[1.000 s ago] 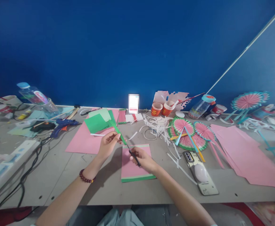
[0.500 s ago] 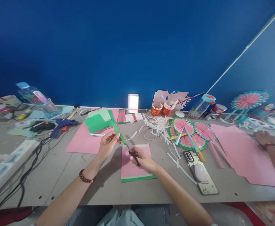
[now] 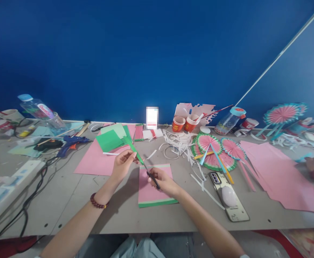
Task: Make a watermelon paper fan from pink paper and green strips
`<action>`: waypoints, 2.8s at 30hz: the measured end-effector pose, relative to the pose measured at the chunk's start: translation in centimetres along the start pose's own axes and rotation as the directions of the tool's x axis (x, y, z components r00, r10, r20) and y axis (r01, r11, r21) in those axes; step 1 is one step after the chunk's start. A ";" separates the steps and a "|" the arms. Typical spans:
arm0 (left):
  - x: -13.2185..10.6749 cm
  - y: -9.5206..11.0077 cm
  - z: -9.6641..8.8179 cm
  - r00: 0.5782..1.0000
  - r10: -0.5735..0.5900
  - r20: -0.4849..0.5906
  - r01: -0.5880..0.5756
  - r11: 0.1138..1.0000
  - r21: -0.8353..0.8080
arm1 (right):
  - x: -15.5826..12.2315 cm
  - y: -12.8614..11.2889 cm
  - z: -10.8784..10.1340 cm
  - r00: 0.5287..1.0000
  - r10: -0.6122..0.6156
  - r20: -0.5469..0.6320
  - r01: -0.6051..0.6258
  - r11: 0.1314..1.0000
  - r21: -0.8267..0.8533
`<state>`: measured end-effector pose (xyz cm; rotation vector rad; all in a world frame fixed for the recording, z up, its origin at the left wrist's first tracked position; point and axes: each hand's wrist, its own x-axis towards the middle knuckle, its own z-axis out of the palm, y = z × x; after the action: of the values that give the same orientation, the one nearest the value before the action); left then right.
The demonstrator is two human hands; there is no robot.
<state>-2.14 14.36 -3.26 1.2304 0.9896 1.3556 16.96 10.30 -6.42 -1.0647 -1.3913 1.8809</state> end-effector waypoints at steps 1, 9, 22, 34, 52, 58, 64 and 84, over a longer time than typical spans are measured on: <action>0.0 0.0 0.0 1.000 -0.001 -0.002 0.001 1.000 -0.002 | 0.0 0.0 0.0 1.000 0.001 0.005 -0.001 1.000 0.001; 0.1 -0.1 0.0 1.000 -0.006 -0.002 0.006 1.000 -0.006 | -0.1 -0.1 0.0 1.000 0.018 0.011 -0.018 1.000 0.007; 0.1 -0.1 -0.2 1.000 -0.016 0.012 0.017 0.999 -0.035 | 0.1 0.6 -0.2 1.000 -0.004 -0.010 0.004 1.000 -0.021; 0.2 -0.1 -0.3 0.999 -0.037 0.015 0.038 0.999 -0.036 | 0.2 0.7 -0.2 1.000 -0.008 -0.021 0.007 1.000 -0.029; 0.2 -0.2 -0.4 0.999 -0.033 0.013 0.033 0.999 -0.042 | 0.2 0.6 -0.2 1.000 -0.020 -0.023 0.019 0.999 -0.027; 0.1 -0.2 -0.4 0.999 -0.039 0.015 0.040 0.998 -0.048 | 0.1 0.4 -0.1 0.999 -0.025 -0.027 0.024 0.999 -0.026; 0.1 0.0 -0.3 0.999 -0.040 0.012 0.041 0.998 -0.052 | 0.0 0.3 0.0 0.998 -0.016 -0.064 0.014 1.000 -0.025; 0.2 -0.3 -0.4 0.999 -0.040 0.014 0.041 0.997 -0.071 | 0.1 0.0 0.3 0.996 -0.006 -0.087 0.007 1.000 0.002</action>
<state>-2.49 14.62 -3.55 1.1586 0.9442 1.3390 16.68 10.25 -6.40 -1.1261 -1.3410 1.8087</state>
